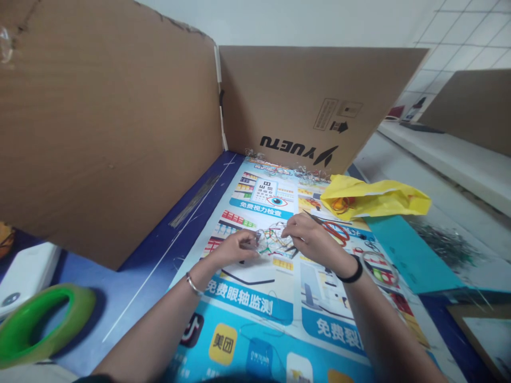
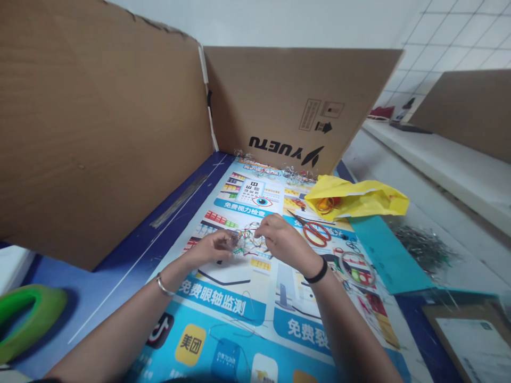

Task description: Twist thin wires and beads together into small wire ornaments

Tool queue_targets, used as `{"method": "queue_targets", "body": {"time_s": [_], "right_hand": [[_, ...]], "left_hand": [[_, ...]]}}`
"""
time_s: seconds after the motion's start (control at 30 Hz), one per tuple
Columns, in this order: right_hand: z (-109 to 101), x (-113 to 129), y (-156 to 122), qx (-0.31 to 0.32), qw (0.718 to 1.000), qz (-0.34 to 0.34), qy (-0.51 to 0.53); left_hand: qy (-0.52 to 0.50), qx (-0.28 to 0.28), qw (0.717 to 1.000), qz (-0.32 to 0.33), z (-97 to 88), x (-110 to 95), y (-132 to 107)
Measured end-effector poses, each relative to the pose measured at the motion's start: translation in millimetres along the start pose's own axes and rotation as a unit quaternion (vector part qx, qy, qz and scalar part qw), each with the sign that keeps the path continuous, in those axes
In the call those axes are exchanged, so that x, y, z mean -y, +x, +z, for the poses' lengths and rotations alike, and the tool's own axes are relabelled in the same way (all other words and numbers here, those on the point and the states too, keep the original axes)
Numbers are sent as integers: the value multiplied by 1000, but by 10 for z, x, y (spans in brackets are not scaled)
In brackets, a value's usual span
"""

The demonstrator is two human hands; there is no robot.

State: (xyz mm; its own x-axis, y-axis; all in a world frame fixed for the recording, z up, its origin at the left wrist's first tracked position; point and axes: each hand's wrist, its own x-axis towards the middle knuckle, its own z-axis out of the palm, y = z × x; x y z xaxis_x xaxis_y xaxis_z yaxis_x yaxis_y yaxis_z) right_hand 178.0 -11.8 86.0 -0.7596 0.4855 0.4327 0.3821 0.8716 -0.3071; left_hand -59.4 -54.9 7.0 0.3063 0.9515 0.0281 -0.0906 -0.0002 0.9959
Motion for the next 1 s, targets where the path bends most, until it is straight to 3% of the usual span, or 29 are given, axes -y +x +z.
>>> {"method": "queue_targets", "body": {"time_s": [0.2,0.4,0.57,0.7,0.9,1.0], "right_hand": [[75,-153,-27,-17,994,10,112],[166,-341,-71,-7,980,63,190],[185,-523,-121,-43,962,124,241],[214,-676,-183,-89,942,153,286],[330,-824,-220,-152,903,229,330],[328,-821,-217,-155,900,244,326]], "left_hand": [[-94,-2,995,-36,-75,-75,-32],[-22,-13,997,-74,-89,-156,37],[0,-6,996,-94,-65,-193,237],[-16,-10,997,-70,-52,-230,459],[-109,-13,992,-63,-55,-148,730],[-161,4,984,-73,-44,-82,773]]}}
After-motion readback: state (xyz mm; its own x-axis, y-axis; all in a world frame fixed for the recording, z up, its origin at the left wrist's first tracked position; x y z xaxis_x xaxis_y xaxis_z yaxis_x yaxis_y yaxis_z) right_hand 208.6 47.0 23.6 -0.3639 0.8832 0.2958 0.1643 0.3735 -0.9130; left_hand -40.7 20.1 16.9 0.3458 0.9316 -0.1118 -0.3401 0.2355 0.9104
